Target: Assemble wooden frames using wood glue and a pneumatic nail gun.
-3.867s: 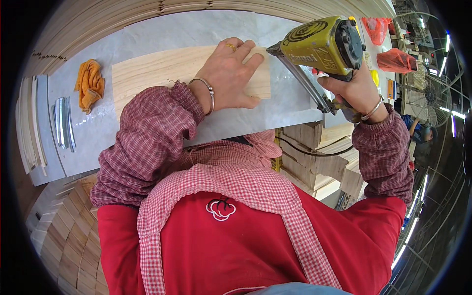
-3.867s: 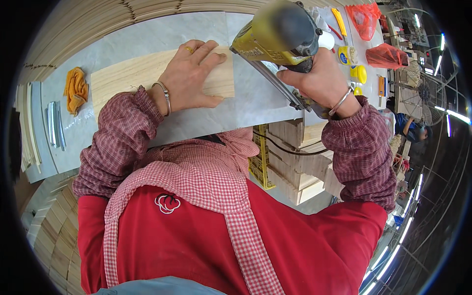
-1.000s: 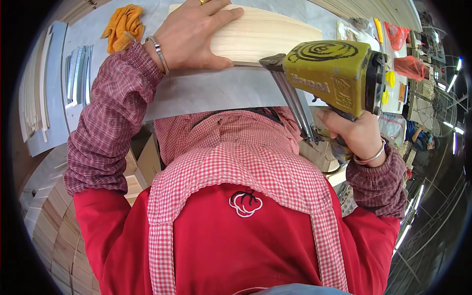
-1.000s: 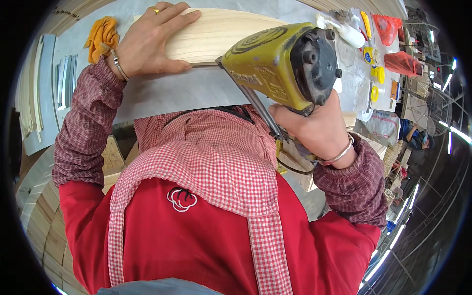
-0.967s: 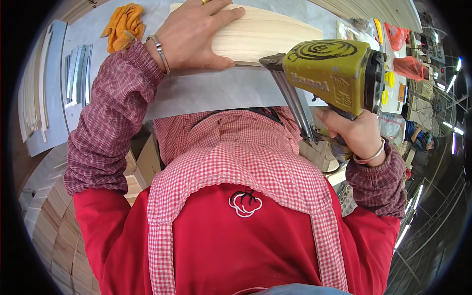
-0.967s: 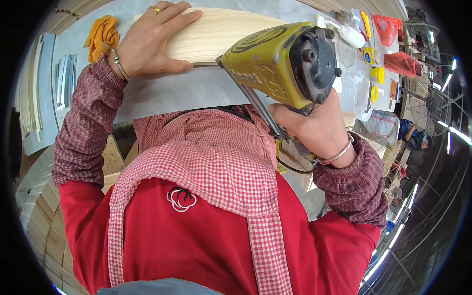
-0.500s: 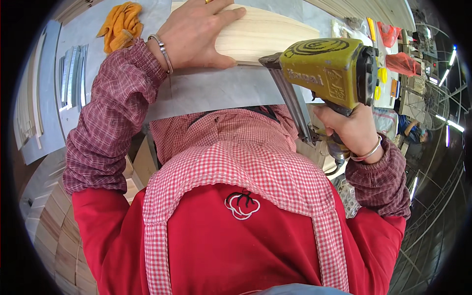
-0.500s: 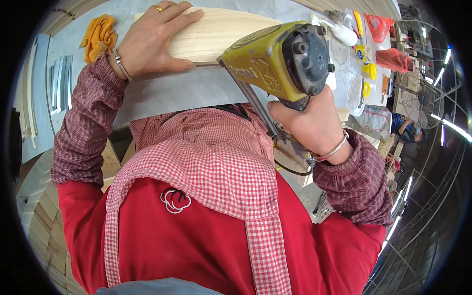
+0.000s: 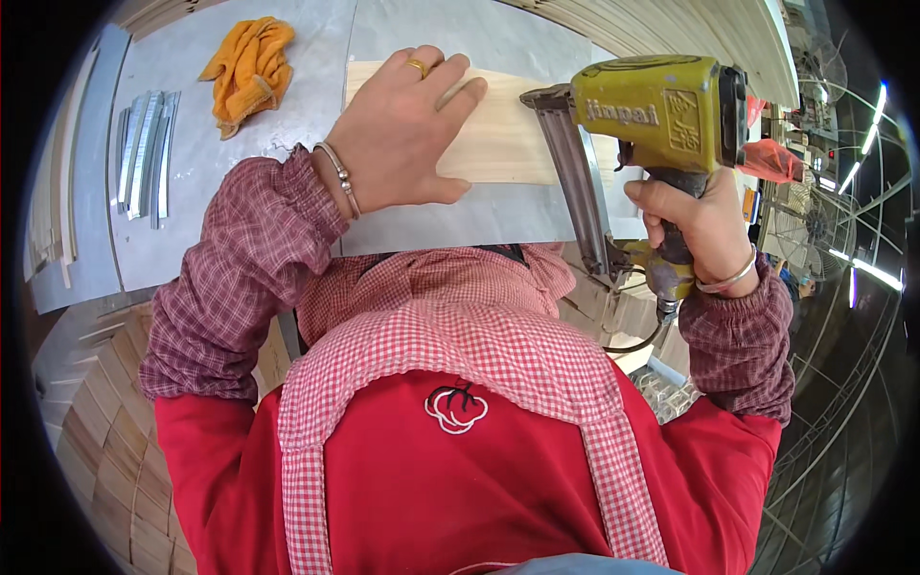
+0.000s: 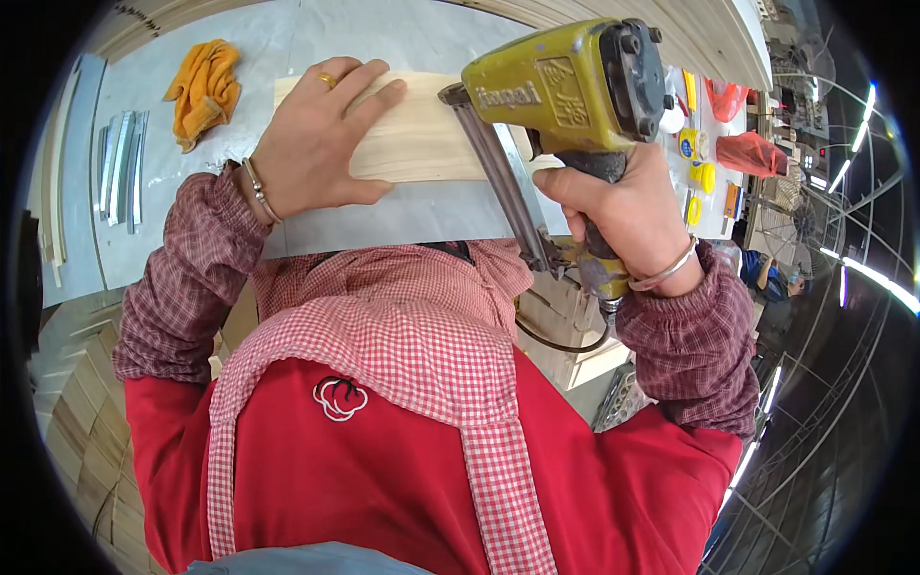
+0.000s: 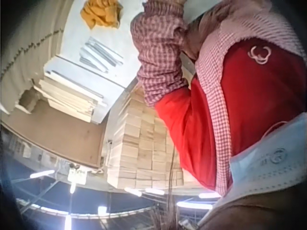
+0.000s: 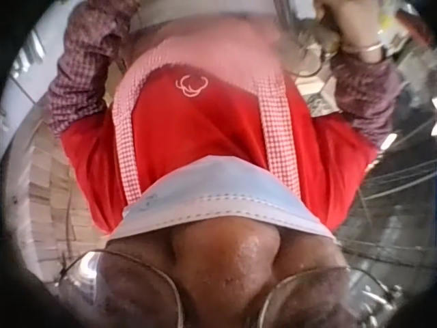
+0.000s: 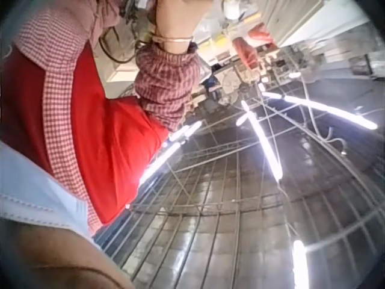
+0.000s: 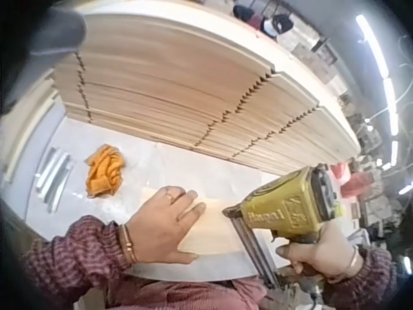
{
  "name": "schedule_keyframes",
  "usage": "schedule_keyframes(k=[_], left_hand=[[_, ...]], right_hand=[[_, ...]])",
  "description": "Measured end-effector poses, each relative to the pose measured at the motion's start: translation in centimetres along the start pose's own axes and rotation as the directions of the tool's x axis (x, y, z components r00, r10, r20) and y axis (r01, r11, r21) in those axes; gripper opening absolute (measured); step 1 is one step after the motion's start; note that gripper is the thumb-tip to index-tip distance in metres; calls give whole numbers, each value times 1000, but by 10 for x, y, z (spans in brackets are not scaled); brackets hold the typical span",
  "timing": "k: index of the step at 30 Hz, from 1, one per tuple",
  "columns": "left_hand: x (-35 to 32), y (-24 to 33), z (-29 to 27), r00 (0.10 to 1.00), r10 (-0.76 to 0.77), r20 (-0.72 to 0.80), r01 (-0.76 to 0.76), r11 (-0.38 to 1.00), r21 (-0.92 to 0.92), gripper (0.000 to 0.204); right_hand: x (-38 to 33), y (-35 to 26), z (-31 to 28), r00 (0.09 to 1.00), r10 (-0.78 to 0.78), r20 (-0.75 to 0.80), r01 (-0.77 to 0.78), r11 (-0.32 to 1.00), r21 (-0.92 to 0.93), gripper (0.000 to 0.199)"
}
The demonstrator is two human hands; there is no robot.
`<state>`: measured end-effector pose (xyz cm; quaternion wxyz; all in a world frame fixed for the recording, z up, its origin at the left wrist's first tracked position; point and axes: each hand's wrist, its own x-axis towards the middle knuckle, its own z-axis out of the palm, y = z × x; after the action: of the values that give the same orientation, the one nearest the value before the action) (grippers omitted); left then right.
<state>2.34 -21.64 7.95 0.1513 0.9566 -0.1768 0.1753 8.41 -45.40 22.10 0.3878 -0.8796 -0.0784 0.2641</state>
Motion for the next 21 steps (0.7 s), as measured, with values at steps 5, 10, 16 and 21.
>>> schedule_keyframes(k=[5,10,16,21], left_hand=[[-4,10,-2,998,34,-62,-36,999,-20,75],[-4,13,-2,996,49,-73,-53,997,-54,72],[0,17,-5,997,53,-63,-56,997,-46,73],[-2,21,-6,998,49,-30,-49,999,-19,73]], right_hand=[[1,-1,-1,1000,-11,5,11,1000,-10,11],[2,0,-1,1000,-10,-1,10,999,-31,11],[0,-2,-3,1000,10,12,-9,995,-100,16],[-2,-3,-2,1000,19,17,-17,996,-87,19]])
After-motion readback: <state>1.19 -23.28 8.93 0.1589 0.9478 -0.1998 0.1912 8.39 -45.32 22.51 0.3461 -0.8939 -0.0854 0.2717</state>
